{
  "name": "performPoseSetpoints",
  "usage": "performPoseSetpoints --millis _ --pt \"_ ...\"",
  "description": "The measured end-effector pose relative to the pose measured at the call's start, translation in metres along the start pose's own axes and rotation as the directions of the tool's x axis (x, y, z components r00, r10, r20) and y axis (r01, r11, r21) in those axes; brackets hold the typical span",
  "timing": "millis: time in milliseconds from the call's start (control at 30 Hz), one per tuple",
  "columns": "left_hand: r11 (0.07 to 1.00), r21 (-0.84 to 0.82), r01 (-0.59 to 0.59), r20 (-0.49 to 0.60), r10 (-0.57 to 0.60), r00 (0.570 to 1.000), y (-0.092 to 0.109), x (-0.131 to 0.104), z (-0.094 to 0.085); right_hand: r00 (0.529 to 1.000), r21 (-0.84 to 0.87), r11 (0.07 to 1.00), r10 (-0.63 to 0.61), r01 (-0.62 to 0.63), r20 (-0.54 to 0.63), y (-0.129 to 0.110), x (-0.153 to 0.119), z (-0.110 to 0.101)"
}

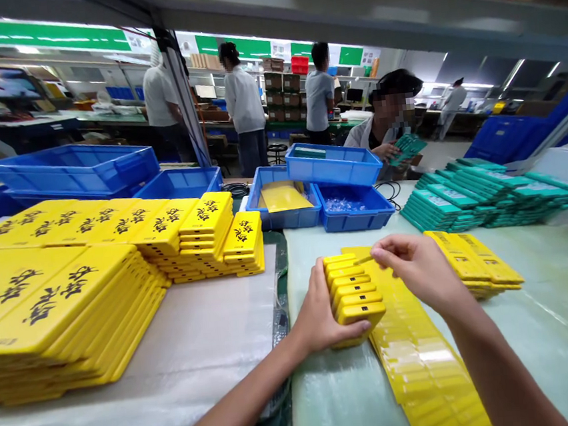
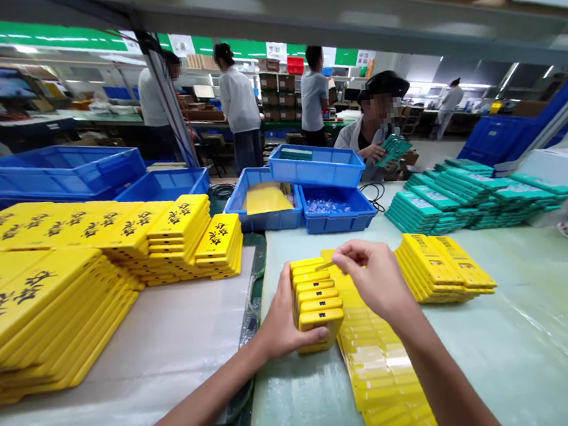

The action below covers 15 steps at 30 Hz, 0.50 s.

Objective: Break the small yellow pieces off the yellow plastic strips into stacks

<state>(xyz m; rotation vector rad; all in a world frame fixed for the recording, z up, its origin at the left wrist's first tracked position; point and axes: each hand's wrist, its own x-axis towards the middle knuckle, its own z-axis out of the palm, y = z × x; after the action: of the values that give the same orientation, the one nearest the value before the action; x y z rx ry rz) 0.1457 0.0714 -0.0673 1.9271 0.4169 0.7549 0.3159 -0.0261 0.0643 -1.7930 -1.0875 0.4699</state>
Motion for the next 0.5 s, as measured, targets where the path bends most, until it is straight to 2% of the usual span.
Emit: performPoseSetpoints --millis 100,200,500 --pt "1.0 -0.012 -0.003 -0.005 0.003 1.0 0.0 0.0 0.0 0.995 0.049 0.996 0.07 -0.073 0.073 -0.006 -0.008 0.013" --pt "1.0 -0.02 -0.002 -0.002 0.002 1.0 0.0 0.0 0.0 0.995 0.066 0.995 0.07 -0.075 0.075 -0.007 -0.008 0.021" --pt "1.0 0.022 0.012 0.006 -0.012 1.0 -0.003 -0.001 0.001 0.986 0.05 0.996 0.065 -0.074 0.156 -0.008 0.003 0.024"
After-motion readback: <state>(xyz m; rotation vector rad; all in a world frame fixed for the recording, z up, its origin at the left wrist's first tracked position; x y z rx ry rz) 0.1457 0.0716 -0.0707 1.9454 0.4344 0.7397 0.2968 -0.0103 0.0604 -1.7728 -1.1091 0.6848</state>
